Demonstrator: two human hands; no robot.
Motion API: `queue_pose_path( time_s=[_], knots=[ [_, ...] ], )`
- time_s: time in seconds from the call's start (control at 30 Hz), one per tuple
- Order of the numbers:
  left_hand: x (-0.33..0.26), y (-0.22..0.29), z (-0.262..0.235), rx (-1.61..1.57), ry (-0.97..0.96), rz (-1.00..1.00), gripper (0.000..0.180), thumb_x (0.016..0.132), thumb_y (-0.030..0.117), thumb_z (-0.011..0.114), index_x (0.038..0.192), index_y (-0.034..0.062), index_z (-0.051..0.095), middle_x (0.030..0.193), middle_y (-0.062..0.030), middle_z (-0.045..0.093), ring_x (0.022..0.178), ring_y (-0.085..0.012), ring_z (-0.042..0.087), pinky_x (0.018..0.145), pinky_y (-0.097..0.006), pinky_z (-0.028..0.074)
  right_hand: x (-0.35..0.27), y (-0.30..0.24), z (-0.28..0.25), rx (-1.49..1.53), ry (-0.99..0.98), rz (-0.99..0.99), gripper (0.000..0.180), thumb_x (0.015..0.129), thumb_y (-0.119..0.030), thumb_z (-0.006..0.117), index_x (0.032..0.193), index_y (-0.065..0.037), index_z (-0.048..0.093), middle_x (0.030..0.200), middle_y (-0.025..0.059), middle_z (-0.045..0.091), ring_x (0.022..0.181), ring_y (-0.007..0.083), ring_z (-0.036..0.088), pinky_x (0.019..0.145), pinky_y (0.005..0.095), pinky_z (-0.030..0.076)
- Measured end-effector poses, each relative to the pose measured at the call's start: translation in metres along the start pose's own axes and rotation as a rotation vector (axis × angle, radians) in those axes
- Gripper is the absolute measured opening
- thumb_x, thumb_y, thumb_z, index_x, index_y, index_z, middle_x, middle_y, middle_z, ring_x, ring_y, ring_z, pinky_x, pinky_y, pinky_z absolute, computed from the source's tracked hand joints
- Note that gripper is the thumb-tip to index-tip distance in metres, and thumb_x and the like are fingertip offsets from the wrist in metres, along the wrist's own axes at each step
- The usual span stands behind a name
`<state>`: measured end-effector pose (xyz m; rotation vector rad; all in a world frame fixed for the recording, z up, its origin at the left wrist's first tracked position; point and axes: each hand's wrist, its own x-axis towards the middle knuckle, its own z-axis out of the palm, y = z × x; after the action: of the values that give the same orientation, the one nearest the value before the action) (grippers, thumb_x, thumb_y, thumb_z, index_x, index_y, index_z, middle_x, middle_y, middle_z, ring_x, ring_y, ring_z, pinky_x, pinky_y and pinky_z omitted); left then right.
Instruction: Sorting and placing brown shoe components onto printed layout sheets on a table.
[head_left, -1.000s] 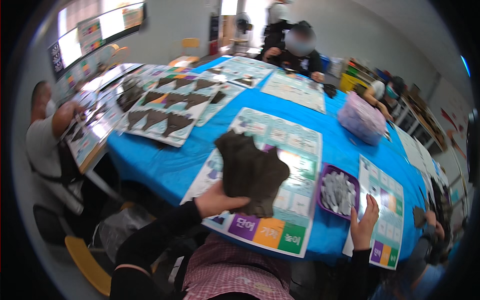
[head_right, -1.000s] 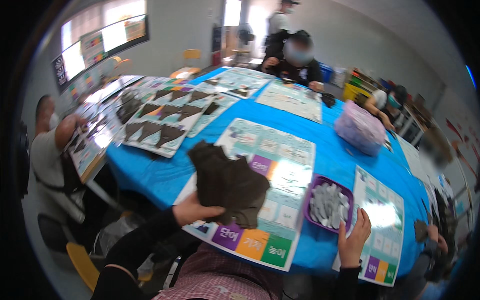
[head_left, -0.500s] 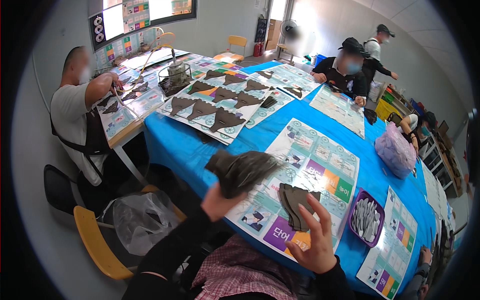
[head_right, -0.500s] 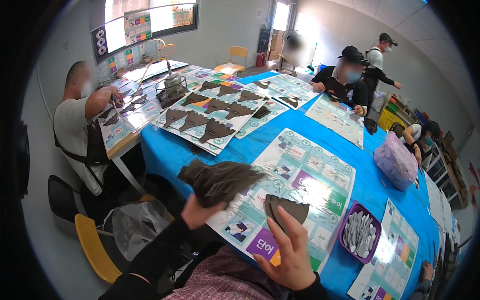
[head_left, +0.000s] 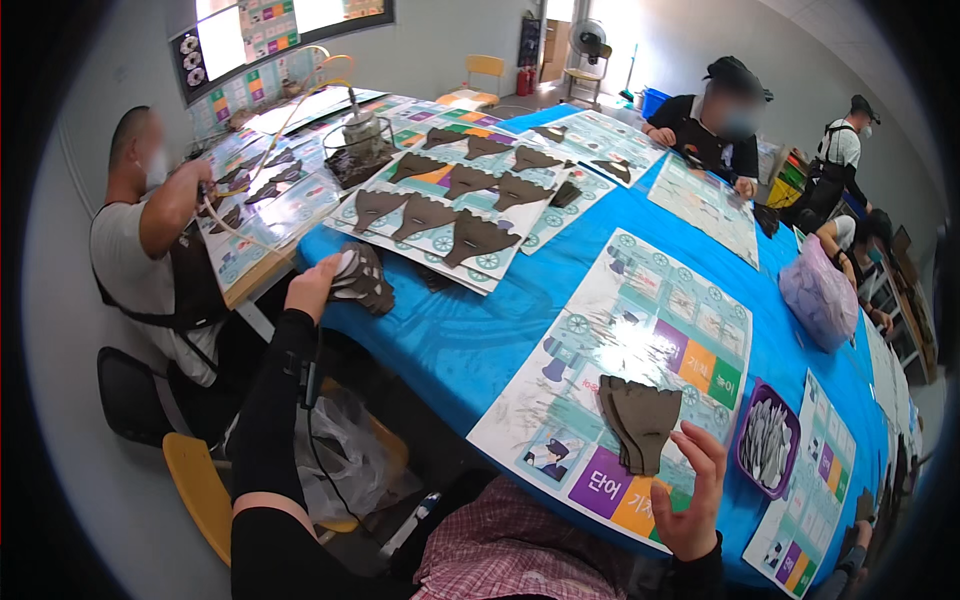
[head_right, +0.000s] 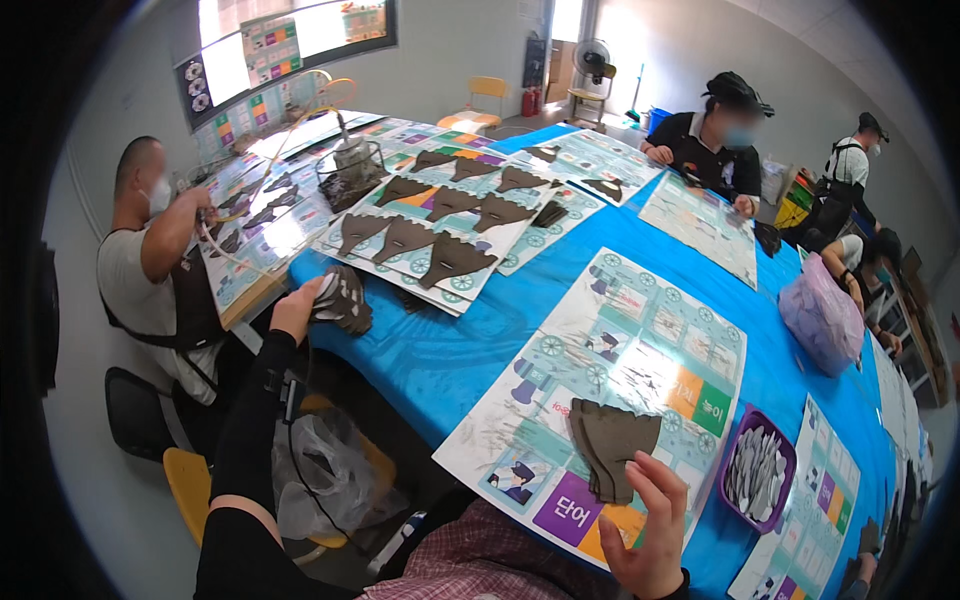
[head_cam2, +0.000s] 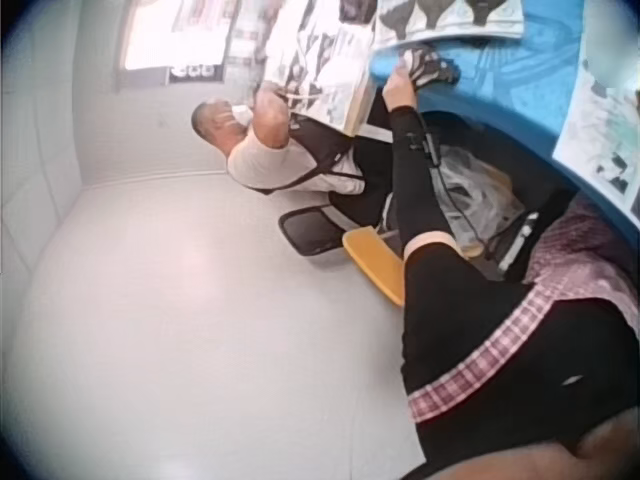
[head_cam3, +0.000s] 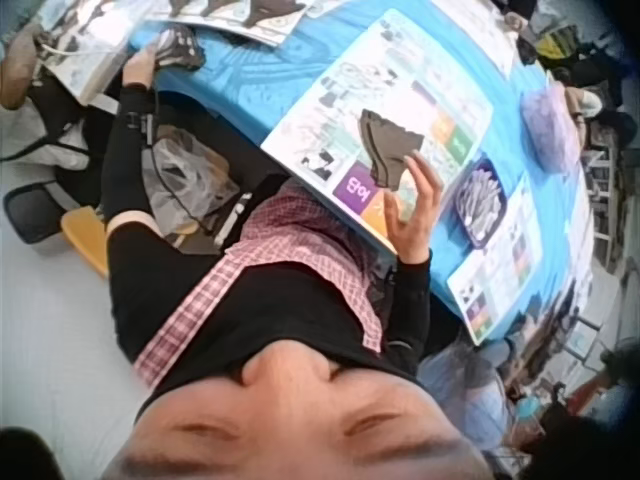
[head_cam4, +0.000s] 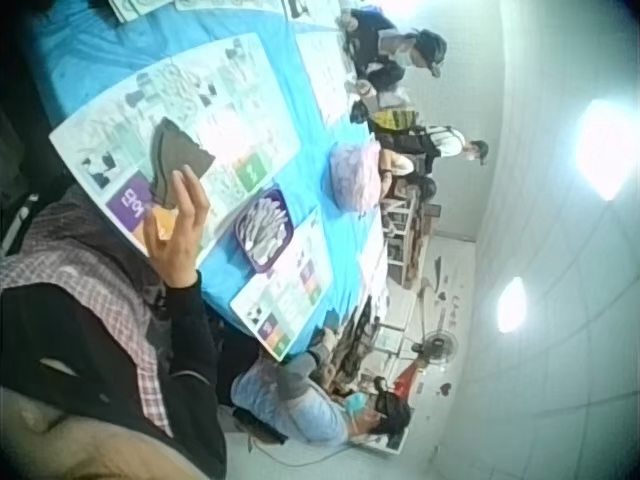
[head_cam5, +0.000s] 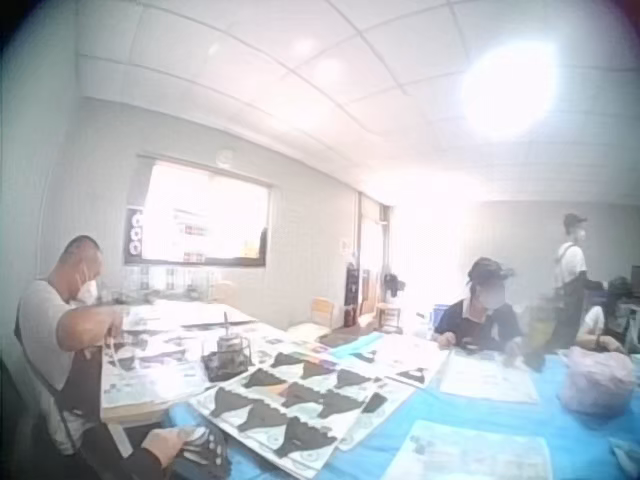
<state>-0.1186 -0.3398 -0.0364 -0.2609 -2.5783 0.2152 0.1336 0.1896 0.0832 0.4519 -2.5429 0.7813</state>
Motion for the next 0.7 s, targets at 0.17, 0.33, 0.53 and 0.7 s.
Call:
queue_pose_path(
  time_s=[0.17,0.33,0.53,0.7],
  knots=[
    [0.011,-0.009,0.002,-0.168,-0.158,0.003,0.067,0.073,-0.002,0.058,0.133,0.0163,0.036,0.118,-0.0074,0.055,0.098,-0.0284,0.057,0.082,-0.04,0.047,-0.013,0.011,-0.01,-0.022,0.079,0.079,0.042,0.08,-0.009,0.055,0.12,0.0,0.046,0.124,0.0187,0.045,0.11,0.0302,0.047,0.092,0.0377,0.04],
    [0.012,0.002,0.001,-0.214,-0.295,-0.137,0.076,0.07,-0.006,0.059,0.136,0.0198,0.033,0.122,-0.0093,0.052,0.103,-0.0336,0.054,0.086,-0.041,0.045,-0.021,0.027,-0.015,0.011,0.141,0.156,0.051,0.07,0.007,0.056,0.12,-0.001,0.046,0.123,0.0191,0.045,0.109,0.032,0.048,0.091,0.0379,0.041],
    [0.017,0.02,-0.003,-0.153,-0.368,-0.308,0.092,0.067,-0.006,0.063,0.143,0.0252,0.022,0.133,-0.0061,0.044,0.123,-0.0277,0.041,0.099,-0.044,0.037,-0.033,0.032,-0.029,-0.061,0.197,0.17,0.048,0.072,0.007,0.055,0.119,0.0,0.046,0.123,0.0186,0.045,0.11,0.0301,0.048,0.091,0.0366,0.042],
    [-0.004,0.026,-0.005,-0.249,-0.193,-0.449,0.111,0.062,-0.004,0.067,0.146,0.0265,0.002,0.149,-0.01,0.018,0.136,-0.0304,0.022,0.107,-0.051,0.023,-0.05,0.038,-0.039,-0.096,0.229,0.211,0.043,0.076,0.004,0.054,0.119,0.001,0.046,0.121,0.0181,0.046,0.108,0.0296,0.049,0.091,0.0366,0.041]
  ],
)
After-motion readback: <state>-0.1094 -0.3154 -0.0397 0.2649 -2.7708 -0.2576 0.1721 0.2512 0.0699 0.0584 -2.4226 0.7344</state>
